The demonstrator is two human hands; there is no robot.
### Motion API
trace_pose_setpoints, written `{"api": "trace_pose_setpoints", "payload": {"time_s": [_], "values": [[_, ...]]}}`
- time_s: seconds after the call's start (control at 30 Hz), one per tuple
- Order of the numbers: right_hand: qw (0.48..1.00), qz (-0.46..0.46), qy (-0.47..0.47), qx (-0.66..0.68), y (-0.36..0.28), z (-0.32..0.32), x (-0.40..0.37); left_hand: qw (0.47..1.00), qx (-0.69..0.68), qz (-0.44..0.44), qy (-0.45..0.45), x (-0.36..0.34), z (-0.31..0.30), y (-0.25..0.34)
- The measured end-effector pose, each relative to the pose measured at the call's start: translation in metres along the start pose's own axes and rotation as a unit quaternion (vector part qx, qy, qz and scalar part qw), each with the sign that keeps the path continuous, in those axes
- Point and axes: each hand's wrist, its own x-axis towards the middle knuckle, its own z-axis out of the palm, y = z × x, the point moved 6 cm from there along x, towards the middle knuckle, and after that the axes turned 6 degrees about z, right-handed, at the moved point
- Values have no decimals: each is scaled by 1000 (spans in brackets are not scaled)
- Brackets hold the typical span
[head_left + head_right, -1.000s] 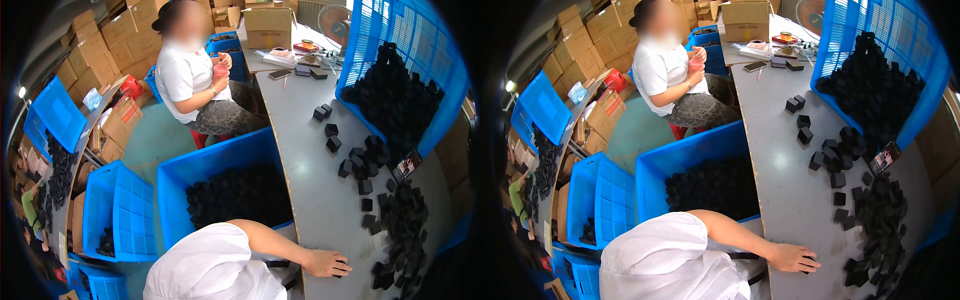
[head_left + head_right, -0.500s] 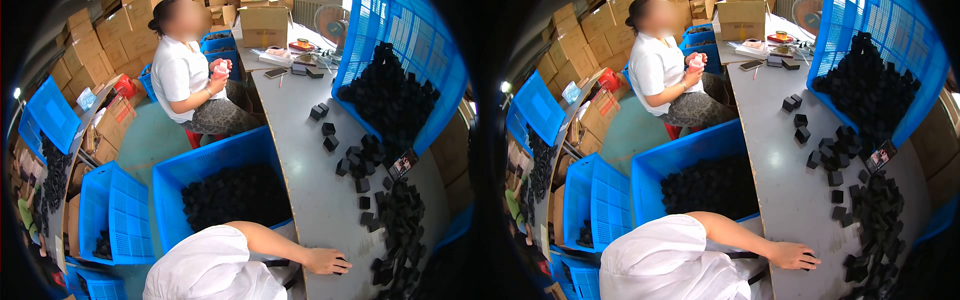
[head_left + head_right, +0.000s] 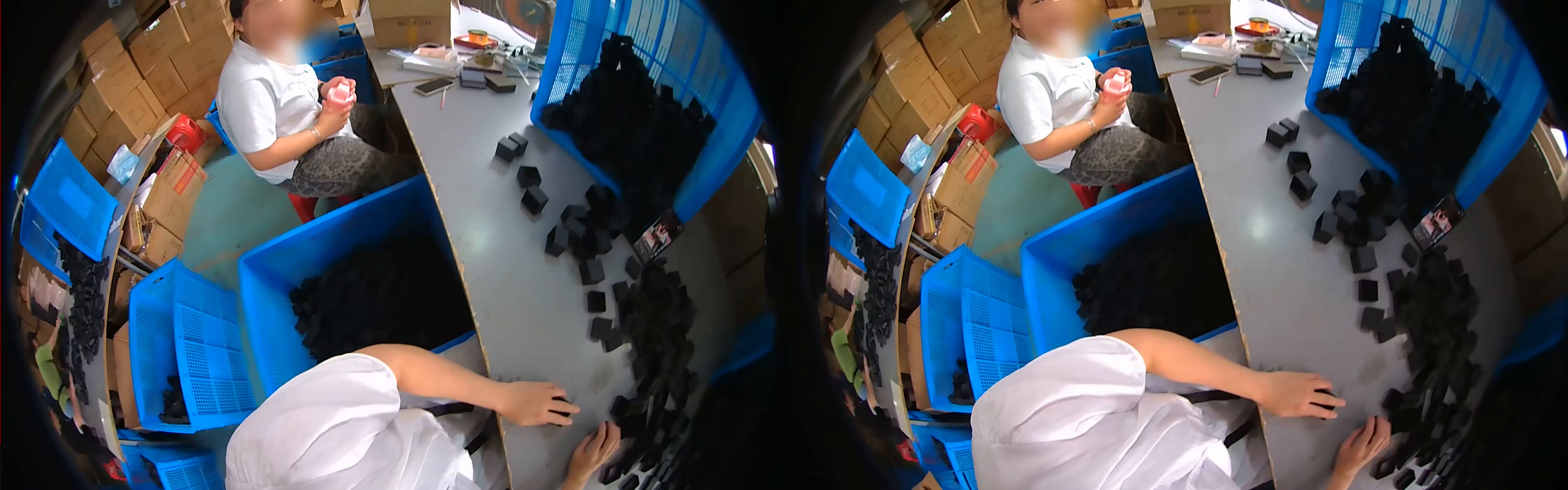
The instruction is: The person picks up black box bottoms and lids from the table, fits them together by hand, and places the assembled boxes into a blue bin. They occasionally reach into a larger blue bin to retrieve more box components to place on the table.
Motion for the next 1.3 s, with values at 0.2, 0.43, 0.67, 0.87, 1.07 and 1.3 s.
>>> {"api": "trace_pose_setpoints", "payload": {"time_s": [0.2, 0.43, 0.67, 0.87, 1.07, 1.3], "values": [[995, 56, -63, 59, -18, 1, -10, 1000, -25, -13, -8, -2, 2, 1], [951, 254, -128, -118, 20, 0, -25, 1000, -26, -12, -13, -1, -1, -1], [944, 325, 34, 40, 19, -27, -10, 996, -60, -25, 58, 2, -20, 2], [967, 122, -136, 177, -66, 1, 13, 982, -135, -122, 47, -8, -8, -16], [976, 135, -165, 40, -66, -10, 13, 977, -104, -172, 69, -23, -33, -18], [934, 169, -122, 291, -78, -5, 34, 972, -122, -189, 66, -21, -31, -23]]}}
